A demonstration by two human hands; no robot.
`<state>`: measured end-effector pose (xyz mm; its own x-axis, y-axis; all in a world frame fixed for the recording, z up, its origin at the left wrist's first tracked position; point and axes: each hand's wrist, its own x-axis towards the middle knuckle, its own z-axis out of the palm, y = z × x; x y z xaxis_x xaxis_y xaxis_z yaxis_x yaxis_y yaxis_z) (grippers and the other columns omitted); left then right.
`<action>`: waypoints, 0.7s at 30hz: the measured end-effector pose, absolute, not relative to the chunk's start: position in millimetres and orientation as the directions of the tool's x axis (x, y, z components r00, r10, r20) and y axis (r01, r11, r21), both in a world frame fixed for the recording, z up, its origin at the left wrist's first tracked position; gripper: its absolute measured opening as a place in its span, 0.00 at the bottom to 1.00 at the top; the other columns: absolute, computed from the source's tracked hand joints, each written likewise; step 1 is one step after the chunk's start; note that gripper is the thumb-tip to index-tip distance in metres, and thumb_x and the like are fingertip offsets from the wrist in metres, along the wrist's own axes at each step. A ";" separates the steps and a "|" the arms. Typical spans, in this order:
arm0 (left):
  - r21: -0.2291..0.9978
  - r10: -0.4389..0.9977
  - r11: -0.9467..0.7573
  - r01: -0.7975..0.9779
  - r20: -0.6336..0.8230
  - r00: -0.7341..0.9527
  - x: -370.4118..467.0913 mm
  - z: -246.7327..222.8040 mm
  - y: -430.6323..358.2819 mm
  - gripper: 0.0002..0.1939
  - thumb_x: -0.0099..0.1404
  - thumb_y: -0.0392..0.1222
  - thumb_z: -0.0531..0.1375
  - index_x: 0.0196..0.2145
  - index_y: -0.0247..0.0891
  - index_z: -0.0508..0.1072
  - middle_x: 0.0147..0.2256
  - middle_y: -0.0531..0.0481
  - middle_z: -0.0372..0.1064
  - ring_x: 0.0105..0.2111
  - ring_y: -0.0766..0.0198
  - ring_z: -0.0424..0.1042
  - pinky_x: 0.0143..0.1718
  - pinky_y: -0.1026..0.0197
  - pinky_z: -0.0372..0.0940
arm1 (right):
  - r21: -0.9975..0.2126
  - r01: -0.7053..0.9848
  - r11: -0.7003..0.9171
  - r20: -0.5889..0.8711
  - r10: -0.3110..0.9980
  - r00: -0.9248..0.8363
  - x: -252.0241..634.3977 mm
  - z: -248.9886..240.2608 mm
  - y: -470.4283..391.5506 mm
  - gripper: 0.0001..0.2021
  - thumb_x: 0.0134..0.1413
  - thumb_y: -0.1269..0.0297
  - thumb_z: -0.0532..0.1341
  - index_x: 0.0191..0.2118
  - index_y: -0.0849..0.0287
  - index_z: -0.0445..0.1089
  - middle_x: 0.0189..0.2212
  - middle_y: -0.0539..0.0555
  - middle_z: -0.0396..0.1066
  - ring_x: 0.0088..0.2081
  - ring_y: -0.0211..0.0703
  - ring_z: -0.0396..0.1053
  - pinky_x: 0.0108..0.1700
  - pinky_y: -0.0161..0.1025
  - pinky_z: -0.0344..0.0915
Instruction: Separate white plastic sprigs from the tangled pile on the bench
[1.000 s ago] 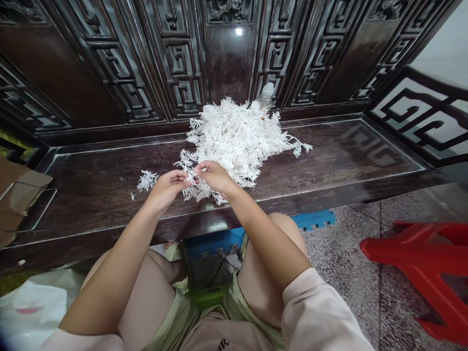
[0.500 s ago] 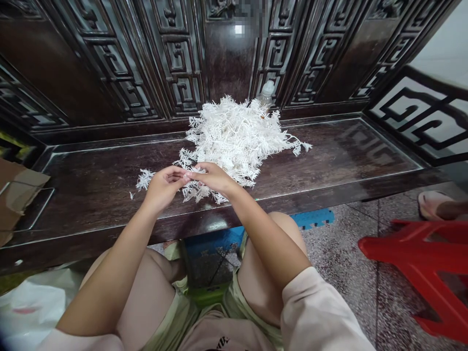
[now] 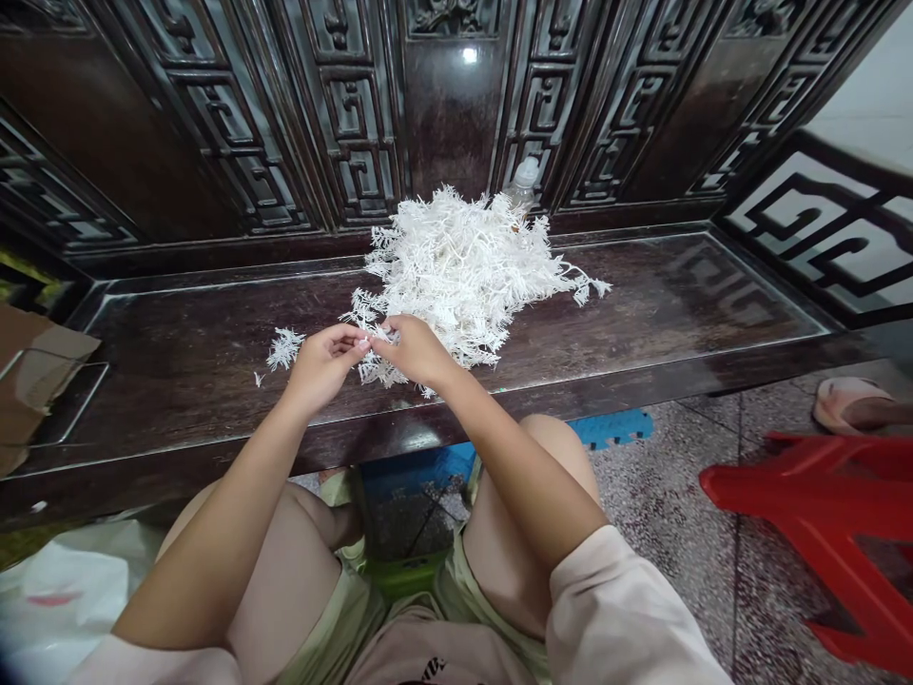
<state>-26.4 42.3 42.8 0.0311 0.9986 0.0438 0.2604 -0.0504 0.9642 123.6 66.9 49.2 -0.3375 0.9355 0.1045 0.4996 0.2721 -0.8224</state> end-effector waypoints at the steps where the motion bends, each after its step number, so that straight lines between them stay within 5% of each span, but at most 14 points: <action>1: 0.968 0.999 -0.047 0.247 0.040 0.032 -26.6 42.6 42.7 0.07 0.51 0.41 0.60 0.28 0.35 0.72 0.27 0.50 0.68 0.27 0.66 0.64 0.31 0.63 0.59 | -0.811 0.510 0.288 0.111 0.931 -0.349 123.8 48.5 67.0 0.11 0.47 0.58 0.55 0.25 0.61 0.63 0.25 0.49 0.61 0.31 0.37 0.58 0.35 0.35 0.53; 8: 0.994 0.999 -0.030 0.102 0.027 0.030 -27.9 40.3 46.0 0.06 0.49 0.39 0.62 0.26 0.35 0.71 0.25 0.51 0.67 0.27 0.66 0.65 0.31 0.63 0.60 | -0.879 0.403 0.254 0.053 0.893 -0.448 123.5 51.9 67.3 0.15 0.48 0.56 0.53 0.18 0.60 0.58 0.17 0.46 0.50 0.23 0.32 0.49 0.27 0.33 0.48; 21: 0.993 0.972 -0.105 0.059 0.115 -0.204 -11.3 35.5 45.2 0.06 0.50 0.39 0.61 0.27 0.35 0.73 0.28 0.49 0.71 0.31 0.64 0.69 0.36 0.61 0.63 | -0.777 0.522 0.353 0.246 0.932 -0.265 106.7 48.6 68.6 0.14 0.47 0.62 0.53 0.17 0.59 0.51 0.19 0.47 0.52 0.27 0.35 0.53 0.31 0.34 0.50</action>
<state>-11.3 45.2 35.5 -0.2037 0.9723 0.1149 0.0592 -0.1049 0.9927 106.7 68.6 48.6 -0.2645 0.9324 0.2462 0.5218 0.3530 -0.7766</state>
